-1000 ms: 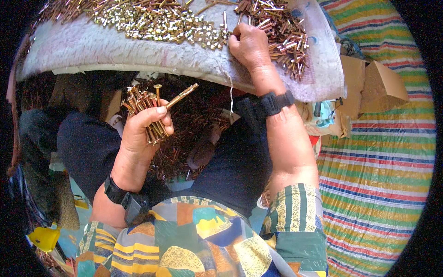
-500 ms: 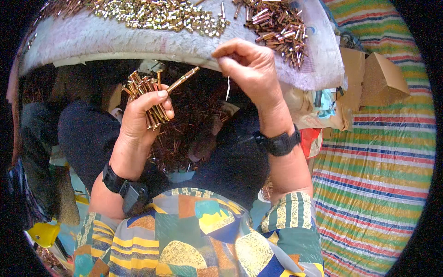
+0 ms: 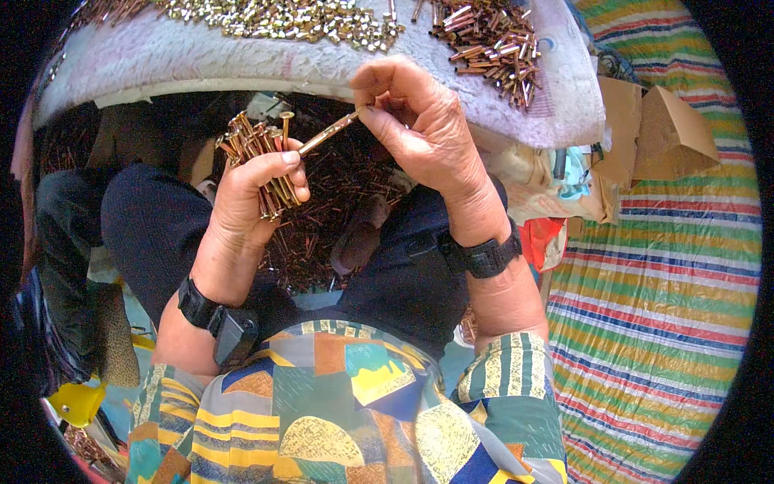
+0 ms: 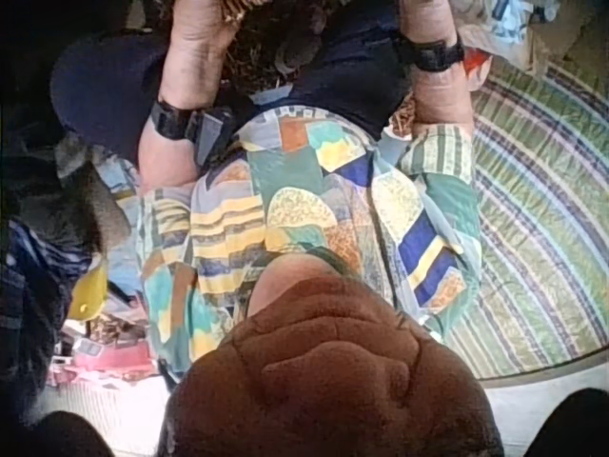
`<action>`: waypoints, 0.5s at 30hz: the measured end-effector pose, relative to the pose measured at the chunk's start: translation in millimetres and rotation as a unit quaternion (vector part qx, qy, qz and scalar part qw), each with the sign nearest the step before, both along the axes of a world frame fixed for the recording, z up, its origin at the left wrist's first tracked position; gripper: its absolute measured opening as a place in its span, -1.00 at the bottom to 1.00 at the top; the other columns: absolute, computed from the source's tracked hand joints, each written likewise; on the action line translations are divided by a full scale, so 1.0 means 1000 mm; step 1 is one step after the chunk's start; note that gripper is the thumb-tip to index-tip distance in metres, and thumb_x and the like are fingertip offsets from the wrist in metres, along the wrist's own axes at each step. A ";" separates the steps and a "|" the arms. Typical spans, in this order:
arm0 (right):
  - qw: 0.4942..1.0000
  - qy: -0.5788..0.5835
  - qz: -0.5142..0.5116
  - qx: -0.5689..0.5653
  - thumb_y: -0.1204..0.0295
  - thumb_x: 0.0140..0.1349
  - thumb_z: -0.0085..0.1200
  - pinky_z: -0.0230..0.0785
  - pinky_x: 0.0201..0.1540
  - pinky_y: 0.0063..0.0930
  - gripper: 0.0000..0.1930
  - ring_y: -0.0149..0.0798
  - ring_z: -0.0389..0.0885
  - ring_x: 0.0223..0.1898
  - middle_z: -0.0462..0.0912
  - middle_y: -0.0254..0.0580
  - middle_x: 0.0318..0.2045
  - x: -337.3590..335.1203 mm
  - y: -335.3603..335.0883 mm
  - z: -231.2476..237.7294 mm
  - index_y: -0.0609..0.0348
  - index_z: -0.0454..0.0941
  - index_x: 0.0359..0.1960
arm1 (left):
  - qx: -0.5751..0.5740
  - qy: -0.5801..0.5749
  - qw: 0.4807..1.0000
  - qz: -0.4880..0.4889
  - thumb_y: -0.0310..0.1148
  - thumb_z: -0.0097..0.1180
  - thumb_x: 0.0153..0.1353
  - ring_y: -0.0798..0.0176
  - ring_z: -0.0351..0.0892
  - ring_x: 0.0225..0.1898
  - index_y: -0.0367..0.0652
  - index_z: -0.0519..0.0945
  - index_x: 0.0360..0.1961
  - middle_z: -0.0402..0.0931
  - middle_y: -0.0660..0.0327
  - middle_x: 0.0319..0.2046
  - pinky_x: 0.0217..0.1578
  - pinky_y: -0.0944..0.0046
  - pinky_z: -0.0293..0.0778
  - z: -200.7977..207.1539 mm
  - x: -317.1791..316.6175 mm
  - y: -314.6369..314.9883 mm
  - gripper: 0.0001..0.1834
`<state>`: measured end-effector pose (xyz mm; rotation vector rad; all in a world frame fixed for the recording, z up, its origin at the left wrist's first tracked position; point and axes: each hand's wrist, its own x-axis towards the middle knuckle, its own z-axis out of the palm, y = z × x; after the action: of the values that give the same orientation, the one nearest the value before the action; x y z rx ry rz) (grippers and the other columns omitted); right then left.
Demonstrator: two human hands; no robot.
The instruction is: Manually assembling small brass and copper metal components on a workbench.
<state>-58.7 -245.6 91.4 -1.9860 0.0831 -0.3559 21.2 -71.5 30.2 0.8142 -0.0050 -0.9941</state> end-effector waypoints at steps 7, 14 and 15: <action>0.999 0.004 -0.003 -0.046 0.66 0.09 -0.05 0.26 -0.32 -0.74 -0.74 -0.59 0.39 -0.41 0.43 -0.40 -0.45 0.000 0.007 0.004 0.20 0.34 -0.16 | 0.004 -0.018 1.000 0.002 -0.50 0.14 -0.11 0.33 0.51 -0.61 -0.32 0.50 -0.39 0.47 0.19 -0.60 -0.59 0.36 0.53 -0.001 0.002 0.002 -0.80; 0.998 0.019 0.000 -0.066 0.65 0.09 -0.06 0.25 -0.39 -0.72 -0.73 -0.57 0.38 -0.46 0.43 -0.35 -0.49 -0.005 0.011 0.009 0.19 0.30 -0.14 | 0.003 -0.043 0.999 -0.009 -0.48 0.14 -0.12 0.32 0.51 -0.61 -0.33 0.51 -0.40 0.47 0.19 -0.62 -0.59 0.36 0.52 0.000 0.001 0.004 -0.80; 0.999 0.028 -0.008 -0.024 0.65 0.08 -0.05 0.25 -0.39 -0.72 -0.72 -0.56 0.38 -0.46 0.43 -0.34 -0.49 -0.006 0.011 0.009 0.20 0.30 -0.14 | 0.003 -0.042 0.999 -0.010 -0.48 0.14 -0.12 0.32 0.51 -0.61 -0.33 0.51 -0.40 0.47 0.19 -0.62 -0.59 0.36 0.52 0.000 0.001 0.004 -0.80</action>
<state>-64.6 -234.5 100.2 -2.0446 0.1267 -0.3143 21.9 -67.3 30.5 0.8627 -0.0830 -0.9777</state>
